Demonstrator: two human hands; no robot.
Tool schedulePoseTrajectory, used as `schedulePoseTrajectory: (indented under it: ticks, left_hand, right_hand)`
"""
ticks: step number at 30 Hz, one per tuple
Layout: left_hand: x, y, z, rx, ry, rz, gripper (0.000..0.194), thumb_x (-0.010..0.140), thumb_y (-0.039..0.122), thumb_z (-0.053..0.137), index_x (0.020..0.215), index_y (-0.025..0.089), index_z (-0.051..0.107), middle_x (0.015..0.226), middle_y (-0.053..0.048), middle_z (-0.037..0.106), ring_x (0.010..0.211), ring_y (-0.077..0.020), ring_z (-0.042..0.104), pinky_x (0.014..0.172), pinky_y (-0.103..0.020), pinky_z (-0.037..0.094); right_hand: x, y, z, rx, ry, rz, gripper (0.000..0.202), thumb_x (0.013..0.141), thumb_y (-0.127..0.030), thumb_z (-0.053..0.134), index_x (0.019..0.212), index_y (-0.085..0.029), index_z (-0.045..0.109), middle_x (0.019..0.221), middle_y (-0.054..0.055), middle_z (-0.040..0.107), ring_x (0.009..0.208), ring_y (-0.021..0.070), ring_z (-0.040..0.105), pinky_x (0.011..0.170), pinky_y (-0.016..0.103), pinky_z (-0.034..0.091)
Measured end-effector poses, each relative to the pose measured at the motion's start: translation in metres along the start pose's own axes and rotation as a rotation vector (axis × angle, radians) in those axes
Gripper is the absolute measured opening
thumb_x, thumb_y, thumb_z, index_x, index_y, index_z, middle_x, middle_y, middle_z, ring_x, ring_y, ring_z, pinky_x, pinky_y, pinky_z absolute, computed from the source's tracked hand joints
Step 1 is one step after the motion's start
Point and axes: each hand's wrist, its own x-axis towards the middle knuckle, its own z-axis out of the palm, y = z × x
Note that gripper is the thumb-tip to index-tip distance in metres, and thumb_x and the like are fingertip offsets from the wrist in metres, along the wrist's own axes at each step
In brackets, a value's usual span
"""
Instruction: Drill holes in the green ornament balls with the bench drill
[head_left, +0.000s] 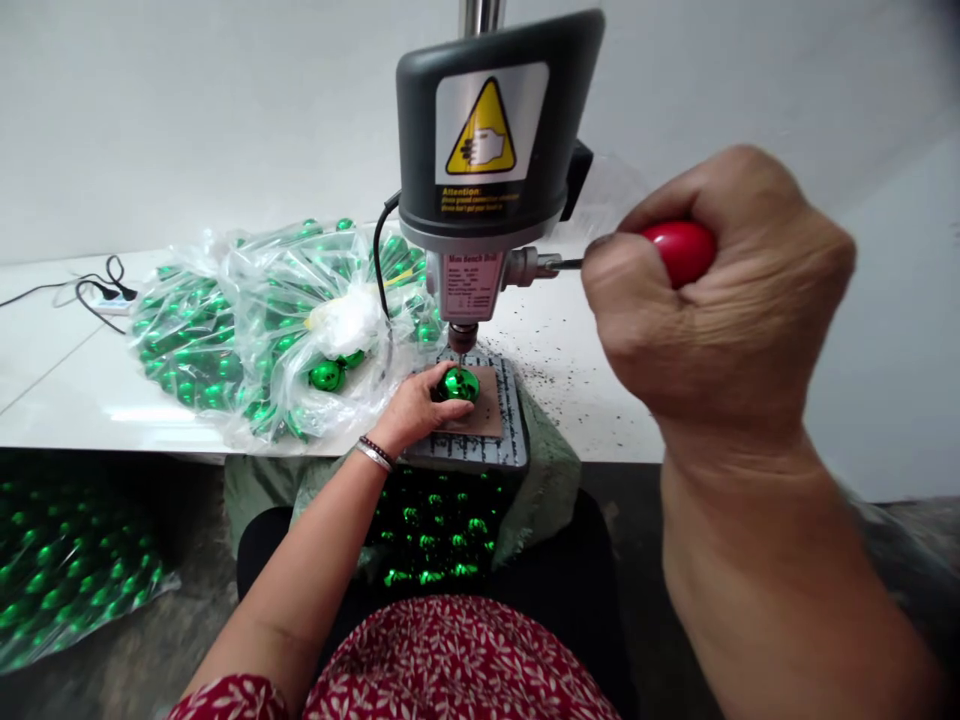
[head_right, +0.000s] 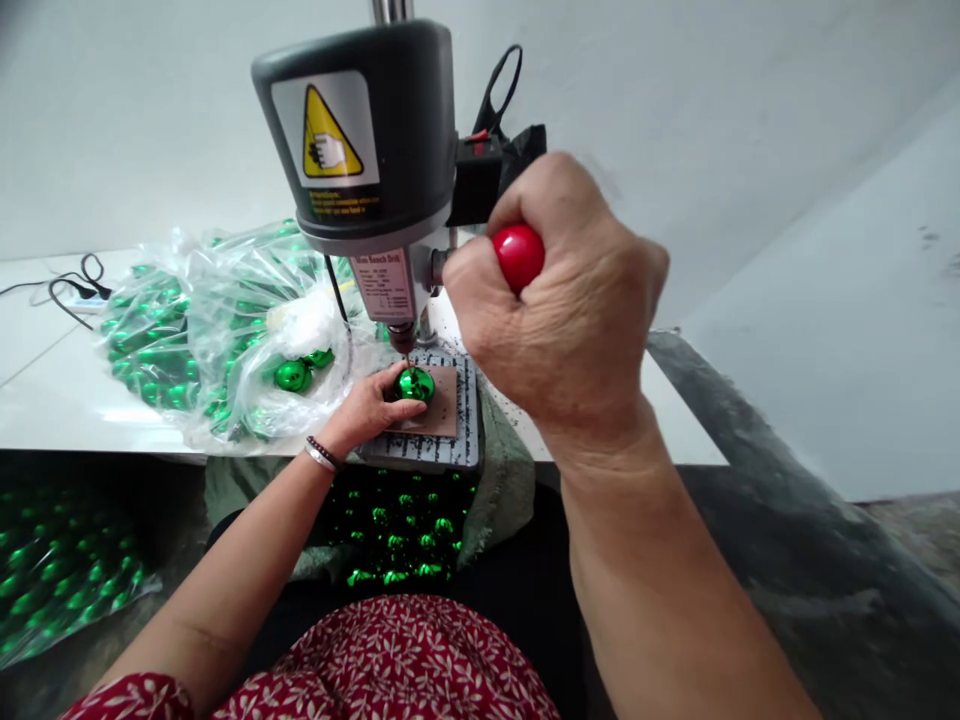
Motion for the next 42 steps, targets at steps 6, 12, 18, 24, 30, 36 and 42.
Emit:
schedulePoseTrajectory:
  ticks: [6, 12, 18, 24, 30, 36, 42]
  left_hand:
    - [0.000, 0.000, 0.001, 0.014, 0.014, 0.007, 0.057, 0.072, 0.029, 0.075, 0.127, 0.017, 0.064, 0.105, -0.003, 0.074, 0.102, -0.0222, 0.066, 0.095, -0.031, 0.050]
    - [0.000, -0.007, 0.005, 0.003, 0.035, 0.046, 0.056, 0.073, 0.030, 0.075, 0.126, 0.019, 0.064, 0.108, -0.003, 0.074, 0.103, -0.0223, 0.066, 0.097, -0.032, 0.049]
    - [0.001, -0.011, 0.007, 0.024, 0.045, 0.032, 0.063, 0.072, 0.033, 0.077, 0.131, 0.019, 0.062, 0.113, -0.007, 0.073, 0.104, -0.0249, 0.066, 0.098, -0.036, 0.050]
    - [0.001, -0.010, 0.006, 0.017, 0.045, 0.023, 0.066, 0.071, 0.033, 0.077, 0.133, 0.018, 0.061, 0.115, -0.008, 0.073, 0.105, -0.0254, 0.066, 0.098, -0.036, 0.050]
    - [-0.003, -0.006, 0.003, -0.036, 0.019, 0.047, 0.048, 0.072, 0.032, 0.074, 0.118, 0.020, 0.067, 0.092, 0.001, 0.073, 0.088, -0.0187, 0.065, 0.084, -0.028, 0.051]
    - [-0.001, -0.009, 0.005, -0.046, 0.045, 0.043, 0.045, 0.071, 0.034, 0.074, 0.113, 0.020, 0.068, 0.090, 0.002, 0.072, 0.088, -0.0182, 0.064, 0.082, -0.027, 0.051]
    - [-0.014, -0.002, 0.001, -0.054, 0.073, 0.049, 0.046, 0.071, 0.034, 0.074, 0.113, 0.018, 0.066, 0.090, 0.001, 0.070, 0.083, -0.0178, 0.063, 0.079, -0.028, 0.051]
  right_hand:
    - [-0.019, 0.005, 0.008, 0.076, 0.092, -0.065, 0.010, 0.081, -0.020, 0.049, 0.075, -0.016, 0.055, 0.071, -0.004, 0.055, 0.065, 0.0025, 0.046, 0.067, 0.020, 0.043]
    - [-0.026, 0.006, 0.017, 0.066, 0.173, -0.029, 0.009, 0.079, -0.023, 0.051, 0.073, -0.017, 0.051, 0.064, -0.005, 0.051, 0.055, 0.0021, 0.041, 0.058, 0.019, 0.042]
    - [-0.042, 0.012, 0.022, 0.034, 0.184, 0.019, 0.013, 0.083, -0.032, 0.054, 0.076, -0.022, 0.050, 0.070, -0.003, 0.056, 0.061, 0.0068, 0.051, 0.061, 0.023, 0.046]
    - [-0.053, 0.020, 0.029, 0.073, 0.233, -0.018, 0.011, 0.086, -0.034, 0.055, 0.082, -0.024, 0.052, 0.072, -0.002, 0.056, 0.062, 0.0079, 0.053, 0.059, 0.024, 0.046]
    - [-0.070, 0.031, 0.038, 0.102, 0.248, -0.017, 0.011, 0.086, -0.034, 0.056, 0.086, -0.024, 0.053, 0.074, -0.003, 0.060, 0.064, 0.0080, 0.057, 0.062, 0.024, 0.048]
    - [-0.054, 0.025, 0.036, 0.129, 0.255, -0.015, 0.016, 0.085, -0.038, 0.052, 0.083, -0.022, 0.051, 0.071, -0.002, 0.057, 0.061, 0.0075, 0.054, 0.059, 0.024, 0.045]
    - [0.026, -0.002, 0.021, 0.132, 0.040, 0.188, 0.014, 0.085, -0.029, 0.051, 0.083, -0.015, 0.048, 0.074, -0.003, 0.049, 0.067, 0.0047, 0.043, 0.066, 0.022, 0.038]
